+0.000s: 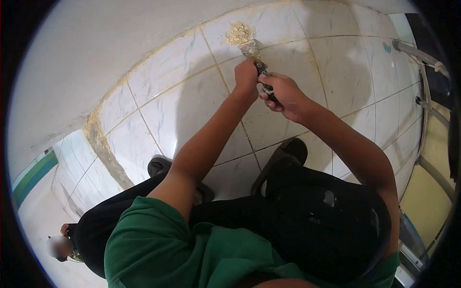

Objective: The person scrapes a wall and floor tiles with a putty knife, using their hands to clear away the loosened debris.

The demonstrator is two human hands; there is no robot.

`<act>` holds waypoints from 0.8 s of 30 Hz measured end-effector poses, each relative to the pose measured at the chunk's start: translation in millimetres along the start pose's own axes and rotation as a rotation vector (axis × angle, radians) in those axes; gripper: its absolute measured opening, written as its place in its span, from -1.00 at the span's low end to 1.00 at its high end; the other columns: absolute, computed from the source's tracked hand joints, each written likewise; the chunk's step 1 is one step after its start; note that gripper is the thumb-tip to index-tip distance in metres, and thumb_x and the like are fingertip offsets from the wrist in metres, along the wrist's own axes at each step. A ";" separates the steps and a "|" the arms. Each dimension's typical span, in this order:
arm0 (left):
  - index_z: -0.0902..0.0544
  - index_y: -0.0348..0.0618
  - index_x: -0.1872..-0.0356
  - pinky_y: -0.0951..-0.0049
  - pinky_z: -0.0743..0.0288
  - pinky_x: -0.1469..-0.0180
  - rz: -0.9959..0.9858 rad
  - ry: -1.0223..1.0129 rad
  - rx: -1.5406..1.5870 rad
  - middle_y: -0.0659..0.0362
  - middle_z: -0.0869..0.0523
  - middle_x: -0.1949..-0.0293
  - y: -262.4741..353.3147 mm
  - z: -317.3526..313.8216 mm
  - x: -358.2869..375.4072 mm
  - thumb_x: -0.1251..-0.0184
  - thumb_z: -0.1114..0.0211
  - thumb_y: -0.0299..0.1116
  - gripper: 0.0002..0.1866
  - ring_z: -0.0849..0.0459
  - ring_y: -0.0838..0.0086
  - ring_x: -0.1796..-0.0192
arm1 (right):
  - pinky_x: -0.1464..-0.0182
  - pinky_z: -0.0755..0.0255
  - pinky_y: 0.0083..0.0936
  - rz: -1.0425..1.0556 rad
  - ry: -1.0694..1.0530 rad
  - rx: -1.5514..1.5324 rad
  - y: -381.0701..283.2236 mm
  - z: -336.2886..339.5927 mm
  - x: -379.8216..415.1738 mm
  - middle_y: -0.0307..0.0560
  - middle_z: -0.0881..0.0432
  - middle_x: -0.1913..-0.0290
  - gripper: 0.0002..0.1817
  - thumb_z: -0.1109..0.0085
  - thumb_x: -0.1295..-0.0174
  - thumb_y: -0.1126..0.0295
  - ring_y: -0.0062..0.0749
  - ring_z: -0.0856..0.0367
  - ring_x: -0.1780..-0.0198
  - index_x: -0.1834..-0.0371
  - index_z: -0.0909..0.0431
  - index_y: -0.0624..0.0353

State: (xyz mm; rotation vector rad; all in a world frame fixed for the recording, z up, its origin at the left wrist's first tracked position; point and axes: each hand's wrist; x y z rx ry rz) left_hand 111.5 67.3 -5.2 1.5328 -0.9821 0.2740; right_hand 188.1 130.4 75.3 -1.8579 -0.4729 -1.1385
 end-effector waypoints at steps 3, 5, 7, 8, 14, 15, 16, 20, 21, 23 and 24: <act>-0.54 -0.33 0.57 0.39 -0.27 0.52 0.028 0.041 0.170 0.12 -0.52 0.62 -12.1 -6.9 -5.6 -0.18 -0.01 -0.35 -0.73 -0.43 0.44 0.58 | 0.71 -0.02 -0.74 0.008 0.015 0.022 2.9 7.3 2.9 -0.30 -0.37 0.58 -0.84 0.09 -0.28 0.22 -0.70 -0.24 0.67 0.29 -0.32 0.06; -0.54 -0.33 0.60 0.40 -0.25 0.54 0.035 0.043 0.218 0.13 -0.50 0.66 -14.5 -10.9 -5.3 -0.18 -0.01 -0.34 -0.71 -0.41 0.45 0.62 | 0.69 -0.03 -0.74 0.028 0.031 0.041 4.2 12.4 2.5 -0.31 -0.37 0.58 -0.84 0.08 -0.27 0.23 -0.70 -0.25 0.67 0.28 -0.33 0.06; -0.54 -0.32 0.59 0.43 -0.24 0.55 0.029 0.029 0.176 0.15 -0.50 0.64 -12.7 -13.7 -3.8 -0.19 -0.01 -0.33 -0.71 -0.40 0.48 0.61 | 0.68 -0.04 -0.73 0.057 0.056 0.061 5.0 17.2 1.5 -0.30 -0.38 0.57 -0.84 0.08 -0.27 0.24 -0.70 -0.25 0.66 0.27 -0.33 0.07; -0.54 -0.31 0.58 0.44 -0.23 0.55 0.024 0.021 0.154 0.16 -0.50 0.64 -10.9 -15.2 -2.6 -0.20 -0.02 -0.33 -0.71 -0.40 0.50 0.61 | 0.67 -0.05 -0.73 0.069 0.052 0.070 4.6 19.8 1.3 -0.30 -0.38 0.57 -0.85 0.08 -0.27 0.25 -0.70 -0.25 0.66 0.26 -0.34 0.08; -0.54 -0.27 0.53 0.51 -0.23 0.56 -0.049 -0.077 0.126 0.23 -0.49 0.61 -9.9 -19.7 3.1 -0.26 -0.03 -0.29 -0.72 -0.38 0.56 0.60 | 0.63 -0.14 -0.68 0.096 0.039 0.116 4.5 28.7 0.0 -0.26 -0.40 0.55 -0.83 0.08 -0.27 0.28 -0.63 -0.33 0.62 0.21 -0.35 0.13; -0.54 -0.27 0.53 0.51 -0.23 0.56 -0.058 -0.085 0.121 0.23 -0.49 0.62 -9.3 -20.4 2.3 -0.27 -0.03 -0.28 -0.71 -0.38 0.56 0.60 | 0.63 -0.17 -0.66 0.100 0.040 0.127 4.8 29.2 -0.4 -0.23 -0.42 0.53 -0.81 0.09 -0.27 0.28 -0.60 -0.36 0.61 0.20 -0.36 0.16; -0.54 -0.27 0.53 0.51 -0.24 0.55 -0.062 -0.092 0.118 0.23 -0.49 0.62 -10.2 -21.0 2.6 -0.28 -0.02 -0.27 -0.70 -0.38 0.56 0.61 | 0.63 -0.20 -0.64 0.100 0.042 0.137 6.3 30.2 -0.4 -0.21 -0.43 0.52 -0.78 0.09 -0.27 0.28 -0.57 -0.39 0.60 0.19 -0.36 0.20; -0.54 -0.27 0.52 0.50 -0.29 0.54 -0.081 -0.118 0.086 0.21 -0.49 0.62 -8.9 -22.1 6.5 -0.30 0.00 -0.27 -0.70 -0.42 0.55 0.60 | 0.56 -0.25 -0.63 0.091 0.038 0.163 9.4 34.7 -2.2 -0.18 -0.48 0.49 -0.77 0.08 -0.27 0.25 -0.54 -0.45 0.53 0.17 -0.37 0.18; -0.54 -0.27 0.51 0.50 -0.31 0.53 -0.096 -0.134 0.064 0.20 -0.50 0.62 -6.9 -21.8 6.8 -0.30 0.01 -0.28 -0.70 -0.44 0.54 0.59 | 0.54 -0.25 -0.64 0.089 0.030 0.182 8.7 34.0 -0.3 -0.19 -0.49 0.48 -0.77 0.09 -0.28 0.23 -0.54 -0.47 0.52 0.17 -0.38 0.15; -0.53 -0.29 0.49 0.49 -0.35 0.51 -0.132 -0.154 0.017 0.18 -0.50 0.61 -0.3 -21.2 5.9 -0.30 0.02 -0.28 -0.70 -0.47 0.51 0.58 | 0.50 -0.28 -0.65 0.084 0.005 0.214 7.9 31.7 2.7 -0.19 -0.51 0.46 -0.75 0.09 -0.28 0.18 -0.54 -0.49 0.48 0.17 -0.39 0.13; -0.53 -0.29 0.48 0.48 -0.37 0.51 -0.131 -0.167 0.037 0.17 -0.51 0.60 5.7 -21.5 4.3 -0.30 0.02 -0.29 -0.71 -0.48 0.50 0.58 | 0.49 -0.29 -0.65 0.082 -0.008 0.226 6.5 32.0 4.8 -0.18 -0.51 0.44 -0.72 0.08 -0.28 0.15 -0.54 -0.50 0.47 0.16 -0.39 0.13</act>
Point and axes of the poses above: each hand's wrist, its own x-axis away from the middle knuckle, its own z-axis out of the back of the hand, y = z × x
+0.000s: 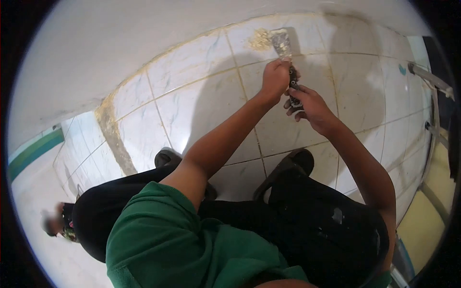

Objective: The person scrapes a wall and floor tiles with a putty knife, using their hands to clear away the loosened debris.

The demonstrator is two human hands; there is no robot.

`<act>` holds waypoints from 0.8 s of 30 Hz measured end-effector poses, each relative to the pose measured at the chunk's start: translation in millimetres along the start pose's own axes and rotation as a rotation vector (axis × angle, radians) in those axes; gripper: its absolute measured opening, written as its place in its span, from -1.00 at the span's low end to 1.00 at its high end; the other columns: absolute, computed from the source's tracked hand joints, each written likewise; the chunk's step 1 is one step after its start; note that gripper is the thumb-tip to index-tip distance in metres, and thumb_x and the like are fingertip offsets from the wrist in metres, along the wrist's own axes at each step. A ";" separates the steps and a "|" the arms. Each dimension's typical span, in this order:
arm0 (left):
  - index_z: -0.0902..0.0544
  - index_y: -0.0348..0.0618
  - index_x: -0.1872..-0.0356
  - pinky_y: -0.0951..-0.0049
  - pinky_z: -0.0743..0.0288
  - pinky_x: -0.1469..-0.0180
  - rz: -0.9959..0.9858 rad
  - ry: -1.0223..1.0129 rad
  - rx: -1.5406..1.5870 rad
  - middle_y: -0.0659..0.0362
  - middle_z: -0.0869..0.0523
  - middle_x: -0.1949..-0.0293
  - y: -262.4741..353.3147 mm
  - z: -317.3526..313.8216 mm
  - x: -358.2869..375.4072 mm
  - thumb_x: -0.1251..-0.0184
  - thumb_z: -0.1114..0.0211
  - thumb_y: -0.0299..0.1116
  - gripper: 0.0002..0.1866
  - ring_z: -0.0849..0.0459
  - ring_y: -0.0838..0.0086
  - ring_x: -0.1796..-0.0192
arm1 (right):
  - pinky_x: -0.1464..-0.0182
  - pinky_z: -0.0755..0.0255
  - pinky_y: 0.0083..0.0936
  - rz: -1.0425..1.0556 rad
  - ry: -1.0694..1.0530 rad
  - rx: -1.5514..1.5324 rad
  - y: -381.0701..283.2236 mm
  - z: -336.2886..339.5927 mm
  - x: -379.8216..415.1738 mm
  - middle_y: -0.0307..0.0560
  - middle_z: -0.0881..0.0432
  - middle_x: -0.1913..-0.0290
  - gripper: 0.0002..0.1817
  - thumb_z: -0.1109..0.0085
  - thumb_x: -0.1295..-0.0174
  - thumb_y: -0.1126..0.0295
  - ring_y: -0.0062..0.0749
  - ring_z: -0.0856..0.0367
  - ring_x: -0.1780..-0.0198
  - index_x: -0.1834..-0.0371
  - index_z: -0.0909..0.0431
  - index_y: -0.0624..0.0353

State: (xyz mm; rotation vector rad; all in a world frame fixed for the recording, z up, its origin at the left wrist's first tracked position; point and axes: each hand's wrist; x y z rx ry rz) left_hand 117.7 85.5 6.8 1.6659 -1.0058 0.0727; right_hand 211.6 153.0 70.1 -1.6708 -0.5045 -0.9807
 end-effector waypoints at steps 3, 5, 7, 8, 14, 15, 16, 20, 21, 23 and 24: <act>-0.51 -0.33 0.43 0.44 -0.43 0.46 -0.039 -0.151 0.024 0.12 -0.55 0.56 29.4 4.5 -18.5 -0.31 0.04 -0.32 -0.72 -0.51 0.46 0.56 | 0.45 -0.32 -0.64 0.024 -0.051 0.011 -7.0 -0.9 5.2 -0.15 -0.53 0.42 -0.66 0.07 -0.28 0.08 -0.53 -0.51 0.44 0.16 -0.39 0.15; -0.49 -0.31 0.43 0.42 -0.45 0.39 -0.023 -0.332 -0.248 0.12 -0.54 0.54 57.2 11.4 -29.1 -0.34 0.04 -0.27 -0.70 -0.54 0.43 0.52 | 0.44 -0.33 -0.64 0.035 -0.092 0.023 -8.9 -1.1 7.8 -0.15 -0.53 0.41 -0.63 0.07 -0.27 0.05 -0.54 -0.50 0.44 0.17 -0.39 0.15; -0.49 -0.29 0.40 0.41 -0.47 0.35 0.055 -0.450 -0.549 0.12 -0.53 0.53 86.5 16.7 -26.5 -0.37 0.06 -0.18 -0.66 -0.55 0.44 0.51 | 0.43 -0.33 -0.64 0.042 -0.130 0.057 -10.2 1.5 9.2 -0.15 -0.53 0.41 -0.62 0.07 -0.26 0.04 -0.55 -0.50 0.44 0.18 -0.39 0.16; -0.49 -0.28 0.40 0.42 -0.46 0.36 0.064 -0.487 -0.722 0.12 -0.53 0.53 99.9 23.3 -19.0 -0.37 0.06 -0.16 -0.64 -0.54 0.45 0.51 | 0.43 -0.34 -0.64 0.037 -0.132 0.113 -9.1 2.8 7.9 -0.15 -0.53 0.41 -0.63 0.06 -0.26 0.05 -0.55 -0.50 0.44 0.19 -0.39 0.15; -0.47 -0.26 0.25 0.34 -0.40 0.47 0.199 -0.701 -1.865 0.15 -0.48 0.62 183.3 123.6 36.6 -0.35 0.10 -0.09 -0.61 -0.45 0.48 0.62 | 0.44 -0.35 -0.60 0.093 -0.082 0.475 6.8 6.6 -17.5 -0.15 -0.53 0.45 -0.68 0.00 -0.22 0.10 -0.56 -0.48 0.47 0.27 -0.40 0.16; -0.47 -0.21 0.21 0.36 -0.40 0.51 0.368 -0.538 -1.846 0.14 -0.49 0.61 206.9 138.4 55.8 -0.35 0.07 -0.10 -0.65 -0.47 0.47 0.63 | 0.45 -0.36 -0.57 0.105 -0.093 0.502 8.5 4.1 -22.7 -0.13 -0.54 0.45 -0.67 -0.01 -0.22 0.09 -0.53 -0.48 0.47 0.29 -0.40 0.18; -0.45 -0.18 0.18 0.39 -0.40 0.54 0.470 -0.432 -1.713 0.14 -0.49 0.65 222.2 167.6 66.4 -0.34 0.04 -0.12 -0.69 -0.49 0.48 0.63 | 0.45 -0.38 -0.54 0.112 -0.109 0.531 12.4 0.1 -25.9 -0.11 -0.54 0.44 -0.65 -0.02 -0.22 0.09 -0.51 -0.48 0.47 0.30 -0.39 0.20; -0.54 -0.21 0.34 0.43 -0.44 0.53 0.295 -0.312 -1.903 0.15 -0.57 0.67 252.9 239.6 91.4 -0.31 0.01 -0.21 -0.72 -0.55 0.50 0.61 | 0.45 -0.36 -0.57 0.094 -0.174 0.630 6.4 -19.0 -34.1 -0.11 -0.53 0.45 -0.67 -0.05 -0.19 0.11 -0.52 -0.47 0.47 0.30 -0.39 0.20; -0.55 -0.22 0.37 0.41 -0.45 0.52 0.290 -0.245 -1.873 0.14 -0.58 0.65 253.1 262.2 92.8 -0.30 0.01 -0.21 -0.72 -0.57 0.47 0.60 | 0.45 -0.36 -0.58 0.103 -0.170 0.636 5.3 -22.6 -34.7 -0.11 -0.53 0.45 -0.67 -0.05 -0.19 0.12 -0.52 -0.47 0.47 0.30 -0.39 0.20; -0.57 -0.22 0.44 0.38 -0.46 0.50 0.285 -0.130 -1.793 0.13 -0.61 0.63 243.4 311.7 87.0 -0.28 0.00 -0.21 -0.70 -0.59 0.43 0.58 | 0.45 -0.36 -0.58 0.101 -0.157 0.651 1.8 -26.7 -36.9 -0.11 -0.53 0.45 -0.68 -0.05 -0.19 0.13 -0.52 -0.47 0.47 0.30 -0.38 0.21; -0.57 -0.22 0.44 0.36 -0.47 0.47 0.209 -0.048 -1.865 0.12 -0.61 0.63 234.1 339.1 83.5 -0.26 0.00 -0.21 -0.70 -0.60 0.41 0.58 | 0.45 -0.36 -0.58 0.102 -0.138 0.667 1.6 -27.1 -36.0 -0.11 -0.53 0.45 -0.68 -0.05 -0.19 0.13 -0.52 -0.47 0.47 0.30 -0.39 0.21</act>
Point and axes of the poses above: each hand's wrist, its own x-axis away from the middle knuckle, its own z-axis out of the back of the hand, y = z × x
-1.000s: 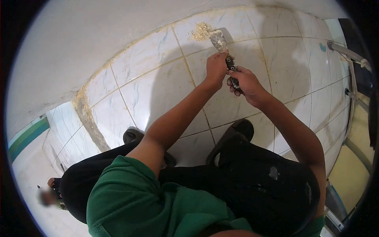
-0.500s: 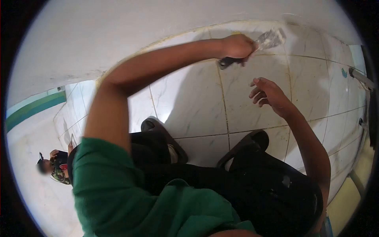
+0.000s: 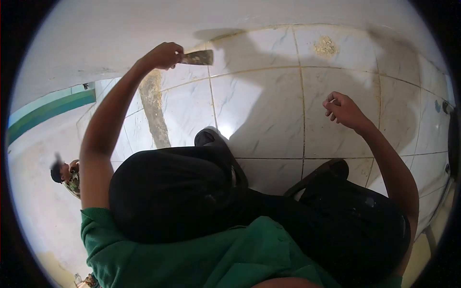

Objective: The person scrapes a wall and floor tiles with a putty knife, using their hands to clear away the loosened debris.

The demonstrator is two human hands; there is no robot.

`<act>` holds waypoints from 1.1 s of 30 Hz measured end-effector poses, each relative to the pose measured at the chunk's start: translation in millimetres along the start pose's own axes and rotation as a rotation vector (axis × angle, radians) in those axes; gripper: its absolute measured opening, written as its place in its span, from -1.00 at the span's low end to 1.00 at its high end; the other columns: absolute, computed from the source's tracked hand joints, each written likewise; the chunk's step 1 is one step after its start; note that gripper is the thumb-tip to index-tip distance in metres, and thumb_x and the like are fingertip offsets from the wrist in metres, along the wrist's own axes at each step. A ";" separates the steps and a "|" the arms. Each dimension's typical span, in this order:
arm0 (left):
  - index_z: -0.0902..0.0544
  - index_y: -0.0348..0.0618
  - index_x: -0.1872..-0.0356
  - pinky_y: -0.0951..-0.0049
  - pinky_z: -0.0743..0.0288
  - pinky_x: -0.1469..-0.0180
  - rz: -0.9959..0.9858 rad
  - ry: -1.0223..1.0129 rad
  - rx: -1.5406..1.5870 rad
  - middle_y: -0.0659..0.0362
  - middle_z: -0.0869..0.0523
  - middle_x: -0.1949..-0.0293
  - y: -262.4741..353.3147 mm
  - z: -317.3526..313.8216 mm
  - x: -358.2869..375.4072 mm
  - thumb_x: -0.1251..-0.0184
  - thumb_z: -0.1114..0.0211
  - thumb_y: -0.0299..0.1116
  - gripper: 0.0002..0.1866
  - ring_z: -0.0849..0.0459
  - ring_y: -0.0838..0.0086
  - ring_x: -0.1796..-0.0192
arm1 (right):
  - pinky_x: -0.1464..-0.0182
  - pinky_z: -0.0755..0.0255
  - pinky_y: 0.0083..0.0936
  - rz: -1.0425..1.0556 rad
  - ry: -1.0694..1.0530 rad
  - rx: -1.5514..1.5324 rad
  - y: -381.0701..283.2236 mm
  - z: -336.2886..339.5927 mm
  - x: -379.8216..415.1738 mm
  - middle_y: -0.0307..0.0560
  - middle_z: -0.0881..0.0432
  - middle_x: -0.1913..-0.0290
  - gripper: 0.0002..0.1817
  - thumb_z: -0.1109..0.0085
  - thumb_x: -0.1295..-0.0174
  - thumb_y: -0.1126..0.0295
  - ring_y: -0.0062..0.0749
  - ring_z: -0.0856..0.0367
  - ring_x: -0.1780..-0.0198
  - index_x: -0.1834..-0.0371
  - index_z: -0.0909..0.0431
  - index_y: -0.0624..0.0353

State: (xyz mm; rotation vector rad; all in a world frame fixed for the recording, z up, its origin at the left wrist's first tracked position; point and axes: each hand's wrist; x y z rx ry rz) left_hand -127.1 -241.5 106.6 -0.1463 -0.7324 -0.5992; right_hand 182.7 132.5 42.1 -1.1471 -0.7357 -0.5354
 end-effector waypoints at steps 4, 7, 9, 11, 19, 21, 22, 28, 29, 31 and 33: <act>-0.62 -0.22 0.42 0.25 -0.48 0.20 0.180 0.158 -0.040 -0.02 -0.66 0.42 -57.5 -38.2 -17.1 -0.09 -0.11 -0.22 -0.74 -0.63 0.15 0.29 | 0.45 -0.36 -0.55 -0.036 0.014 0.036 10.5 -2.5 -2.6 -0.10 -0.54 0.45 -0.68 -0.05 -0.19 0.15 -0.52 -0.48 0.47 0.28 -0.40 0.23; -0.65 -0.20 0.35 0.25 -0.48 0.12 0.243 0.207 -0.109 -0.04 -0.67 0.36 -72.7 -47.6 -23.4 -0.02 -0.12 -0.24 -0.72 -0.63 0.13 0.22 | 0.44 -0.38 -0.54 -0.057 -0.003 0.037 11.4 -11.5 -6.1 -0.09 -0.55 0.44 -0.68 -0.05 -0.20 0.17 -0.51 -0.49 0.47 0.27 -0.40 0.25; -0.66 -0.18 0.36 0.25 -0.48 0.11 0.229 0.245 -0.174 -0.04 -0.67 0.36 -82.0 -55.1 -32.6 -0.01 -0.12 -0.23 -0.72 -0.63 0.12 0.21 | 0.40 -0.41 -0.53 -0.030 -0.027 0.036 2.8 -17.6 -5.5 -0.07 -0.55 0.44 -0.70 -0.04 -0.21 0.20 -0.49 -0.50 0.46 0.28 -0.41 0.27; -0.67 -0.17 0.37 0.25 -0.49 0.12 0.251 0.232 -0.123 -0.04 -0.67 0.38 -86.8 -57.6 -37.9 -0.01 -0.12 -0.23 -0.72 -0.64 0.14 0.23 | 0.38 -0.42 -0.53 -0.011 -0.040 0.046 -3.9 -20.5 -9.7 -0.06 -0.55 0.43 -0.70 -0.04 -0.21 0.21 -0.48 -0.51 0.45 0.28 -0.40 0.28; -0.68 -0.13 0.38 0.34 -0.49 0.26 0.324 0.103 0.253 0.07 -0.66 0.55 -97.6 -58.3 -34.4 0.00 -0.17 -0.23 -0.75 -0.64 0.32 0.44 | 0.35 -0.44 -0.52 -0.002 -0.016 0.072 -8.0 -13.0 -16.5 -0.05 -0.54 0.40 -0.73 -0.04 -0.20 0.24 -0.47 -0.53 0.39 0.28 -0.40 0.27; -0.68 -0.12 0.39 0.34 -0.49 0.26 0.277 0.143 0.210 0.06 -0.65 0.56 -104.8 -62.0 -37.8 0.00 -0.16 -0.23 -0.76 -0.64 0.32 0.44 | 0.35 -0.44 -0.52 -0.020 -0.010 0.073 -5.2 -11.1 -15.3 -0.04 -0.54 0.40 -0.74 -0.04 -0.20 0.25 -0.47 -0.54 0.39 0.28 -0.40 0.27; -0.69 -0.11 0.39 0.34 -0.49 0.25 0.253 0.161 0.190 0.06 -0.65 0.57 -108.9 -63.5 -39.9 -0.01 -0.16 -0.24 -0.76 -0.63 0.33 0.44 | 0.35 -0.44 -0.52 -0.018 -0.006 0.074 -4.3 -11.3 -14.7 -0.04 -0.54 0.40 -0.73 -0.04 -0.20 0.25 -0.47 -0.54 0.39 0.28 -0.40 0.27; -0.69 -0.09 0.36 0.31 -0.48 0.23 0.170 0.154 0.165 0.04 -0.66 0.53 -117.9 -58.6 -43.7 -0.04 -0.15 -0.25 -0.77 -0.64 0.29 0.41 | 0.37 -0.43 -0.50 0.052 0.002 0.127 12.2 -13.7 -18.3 -0.05 -0.55 0.45 -0.72 -0.06 -0.19 0.24 -0.46 -0.53 0.45 0.28 -0.39 0.27; -0.69 -0.08 0.35 0.31 -0.48 0.22 0.181 0.154 0.174 0.04 -0.66 0.51 -118.9 -59.7 -44.0 -0.05 -0.15 -0.24 -0.77 -0.64 0.29 0.39 | 0.37 -0.43 -0.50 0.051 0.006 0.140 11.8 -14.1 -18.2 -0.05 -0.55 0.46 -0.72 -0.06 -0.19 0.24 -0.46 -0.53 0.46 0.28 -0.39 0.27; -0.69 -0.08 0.34 0.31 -0.48 0.21 0.207 0.153 0.194 0.04 -0.67 0.47 -120.6 -64.6 -43.3 -0.06 -0.15 -0.24 -0.77 -0.64 0.28 0.36 | 0.37 -0.43 -0.49 0.054 0.011 0.151 11.1 -14.8 -19.3 -0.05 -0.55 0.46 -0.72 -0.06 -0.19 0.24 -0.46 -0.53 0.47 0.28 -0.39 0.27; -0.69 -0.08 0.33 0.32 -0.47 0.21 0.210 0.192 0.181 0.04 -0.67 0.45 -118.3 -67.8 -41.0 -0.07 -0.16 -0.22 -0.76 -0.63 0.29 0.33 | 0.38 -0.43 -0.49 0.056 0.017 0.147 11.3 -15.3 -21.5 -0.04 -0.55 0.46 -0.72 -0.06 -0.19 0.23 -0.46 -0.53 0.47 0.29 -0.39 0.27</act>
Point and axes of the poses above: each hand's wrist, its own x-axis away from the middle knuckle, its own z-axis out of the back of the hand, y = z × x
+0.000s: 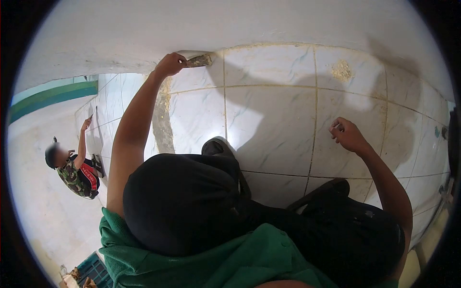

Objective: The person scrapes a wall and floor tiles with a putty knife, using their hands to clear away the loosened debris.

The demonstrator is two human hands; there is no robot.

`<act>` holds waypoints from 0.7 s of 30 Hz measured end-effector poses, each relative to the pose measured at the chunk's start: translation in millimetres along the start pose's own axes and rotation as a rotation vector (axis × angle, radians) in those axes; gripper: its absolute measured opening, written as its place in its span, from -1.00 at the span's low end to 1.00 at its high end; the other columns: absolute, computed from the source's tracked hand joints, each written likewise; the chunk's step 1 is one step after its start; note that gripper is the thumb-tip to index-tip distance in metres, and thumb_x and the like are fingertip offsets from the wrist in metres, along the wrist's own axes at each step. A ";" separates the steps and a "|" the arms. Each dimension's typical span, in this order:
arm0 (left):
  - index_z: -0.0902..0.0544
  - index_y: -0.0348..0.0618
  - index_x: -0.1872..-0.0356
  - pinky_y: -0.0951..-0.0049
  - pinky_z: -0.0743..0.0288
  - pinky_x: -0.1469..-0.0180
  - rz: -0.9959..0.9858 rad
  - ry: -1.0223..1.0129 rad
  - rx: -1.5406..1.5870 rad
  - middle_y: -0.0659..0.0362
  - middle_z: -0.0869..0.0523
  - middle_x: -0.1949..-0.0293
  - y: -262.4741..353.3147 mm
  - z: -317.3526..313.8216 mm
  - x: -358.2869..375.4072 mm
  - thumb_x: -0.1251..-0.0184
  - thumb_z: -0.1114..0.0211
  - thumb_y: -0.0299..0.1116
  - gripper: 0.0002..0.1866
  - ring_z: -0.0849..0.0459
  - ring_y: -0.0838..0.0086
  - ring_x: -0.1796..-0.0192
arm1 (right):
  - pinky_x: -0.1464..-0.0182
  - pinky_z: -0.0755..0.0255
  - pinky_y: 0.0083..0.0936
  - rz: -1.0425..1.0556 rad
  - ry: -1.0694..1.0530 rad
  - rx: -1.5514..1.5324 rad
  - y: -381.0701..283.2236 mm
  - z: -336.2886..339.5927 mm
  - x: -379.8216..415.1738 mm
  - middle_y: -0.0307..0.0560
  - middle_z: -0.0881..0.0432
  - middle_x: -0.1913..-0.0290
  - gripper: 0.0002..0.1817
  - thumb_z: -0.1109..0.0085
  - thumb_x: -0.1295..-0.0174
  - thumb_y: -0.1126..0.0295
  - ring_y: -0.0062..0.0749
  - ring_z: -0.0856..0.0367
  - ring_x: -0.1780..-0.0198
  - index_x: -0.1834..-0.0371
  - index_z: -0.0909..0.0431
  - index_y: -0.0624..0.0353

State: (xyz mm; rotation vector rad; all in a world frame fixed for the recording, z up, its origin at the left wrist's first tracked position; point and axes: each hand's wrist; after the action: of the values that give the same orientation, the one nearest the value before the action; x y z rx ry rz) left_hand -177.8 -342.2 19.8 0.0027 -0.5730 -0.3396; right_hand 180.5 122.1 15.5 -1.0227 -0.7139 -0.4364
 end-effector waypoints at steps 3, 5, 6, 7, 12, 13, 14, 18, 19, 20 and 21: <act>-0.69 -0.07 0.32 0.33 -0.47 0.20 -0.018 0.024 0.033 0.04 -0.67 0.43 -6.4 -5.9 -0.8 -0.08 -0.16 -0.21 -0.76 -0.63 0.28 0.32 | 0.38 -0.43 -0.49 0.032 -0.003 0.011 0.9 0.1 -2.3 -0.03 -0.55 0.45 -0.71 -0.06 -0.19 0.23 -0.45 -0.53 0.47 0.29 -0.39 0.28; -0.69 -0.06 0.32 0.34 -0.47 0.20 -0.016 0.009 0.052 0.03 -0.67 0.42 -8.5 -9.1 -3.4 -0.08 -0.16 -0.20 -0.76 -0.63 0.26 0.32 | 0.37 -0.43 -0.49 0.020 -0.002 0.010 -2.5 -0.4 -1.5 -0.03 -0.55 0.45 -0.72 -0.06 -0.19 0.23 -0.45 -0.53 0.46 0.29 -0.40 0.28; -0.69 -0.05 0.32 0.33 -0.47 0.20 -0.005 -0.008 0.052 0.03 -0.67 0.42 -8.0 -8.4 -4.1 -0.08 -0.17 -0.20 -0.76 -0.63 0.25 0.32 | 0.37 -0.43 -0.49 0.013 -0.001 0.009 -3.8 -0.5 -0.9 -0.03 -0.55 0.45 -0.72 -0.06 -0.19 0.23 -0.45 -0.53 0.45 0.29 -0.40 0.28; -0.69 -0.04 0.32 0.33 -0.47 0.20 0.007 -0.024 0.049 0.02 -0.67 0.41 -8.3 -6.9 -4.3 -0.08 -0.17 -0.20 -0.76 -0.63 0.24 0.32 | 0.37 -0.44 -0.49 0.007 -0.002 0.011 -3.3 -0.7 -0.4 -0.03 -0.55 0.45 -0.72 -0.06 -0.19 0.24 -0.44 -0.54 0.45 0.29 -0.40 0.28; -0.69 -0.04 0.33 0.32 -0.48 0.19 -0.027 0.010 0.023 0.02 -0.67 0.41 -6.6 -5.3 -3.3 -0.06 -0.17 -0.21 -0.77 -0.63 0.23 0.30 | 0.36 -0.44 -0.50 0.021 -0.010 0.008 6.4 -1.3 -4.4 -0.03 -0.55 0.44 -0.73 -0.05 -0.19 0.24 -0.44 -0.54 0.43 0.28 -0.40 0.28; -0.69 -0.04 0.34 0.32 -0.48 0.18 -0.042 0.011 0.026 0.02 -0.67 0.41 -7.7 -6.8 -3.2 -0.05 -0.17 -0.21 -0.77 -0.63 0.23 0.30 | 0.37 -0.44 -0.50 0.016 -0.008 0.007 6.9 -2.2 -4.8 -0.03 -0.55 0.44 -0.73 -0.05 -0.19 0.24 -0.44 -0.54 0.44 0.28 -0.40 0.28; -0.69 -0.08 0.35 0.37 -0.45 0.28 -0.071 0.043 0.038 0.06 -0.63 0.50 -9.3 -9.0 -2.5 -0.08 -0.19 -0.18 -0.76 -0.59 0.32 0.40 | 0.37 -0.43 -0.50 0.011 -0.005 0.007 3.9 -2.0 -3.9 -0.04 -0.55 0.45 -0.72 -0.05 -0.19 0.24 -0.44 -0.54 0.44 0.28 -0.40 0.28; -0.69 -0.08 0.36 0.38 -0.46 0.28 -0.062 0.061 0.051 0.07 -0.64 0.49 -5.1 -7.0 2.8 -0.06 -0.18 -0.20 -0.76 -0.60 0.34 0.43 | 0.37 -0.43 -0.50 0.004 -0.020 0.007 -7.0 -2.5 -3.6 -0.06 -0.54 0.47 -0.72 -0.06 -0.19 0.24 -0.46 -0.54 0.45 0.29 -0.41 0.28; -0.70 -0.05 0.35 0.33 -0.49 0.19 -0.026 0.030 0.044 0.04 -0.67 0.40 0.3 -6.3 4.9 -0.03 -0.17 -0.23 -0.77 -0.64 0.26 0.33 | 0.37 -0.43 -0.50 0.022 -0.022 0.009 -7.6 -2.7 -4.2 -0.06 -0.54 0.48 -0.72 -0.06 -0.18 0.24 -0.46 -0.53 0.45 0.29 -0.41 0.28; -0.70 -0.05 0.35 0.34 -0.49 0.20 -0.025 0.035 0.043 0.04 -0.67 0.41 -3.1 -7.8 2.6 -0.02 -0.16 -0.24 -0.77 -0.64 0.26 0.35 | 0.38 -0.43 -0.50 0.039 -0.020 0.014 -8.7 -3.4 -4.7 -0.06 -0.54 0.48 -0.72 -0.07 -0.18 0.24 -0.46 -0.53 0.46 0.29 -0.41 0.28; -0.70 -0.06 0.36 0.34 -0.49 0.20 -0.024 0.039 0.042 0.04 -0.67 0.43 -9.2 -7.4 2.1 -0.01 -0.16 -0.24 -0.77 -0.64 0.27 0.36 | 0.38 -0.43 -0.50 0.055 -0.019 0.018 -7.8 -3.6 -5.1 -0.07 -0.54 0.48 -0.72 -0.07 -0.18 0.23 -0.46 -0.53 0.46 0.29 -0.41 0.28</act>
State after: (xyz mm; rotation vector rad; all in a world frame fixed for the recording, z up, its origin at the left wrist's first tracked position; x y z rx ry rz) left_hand -175.1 -352.2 13.8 0.0568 -0.5414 -0.3499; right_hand 173.1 115.3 15.4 -1.0279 -0.7042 -0.3724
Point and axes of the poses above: each hand's wrist, its own x-axis away from the middle knuckle, its own z-axis out of the back of the hand, y = z × x
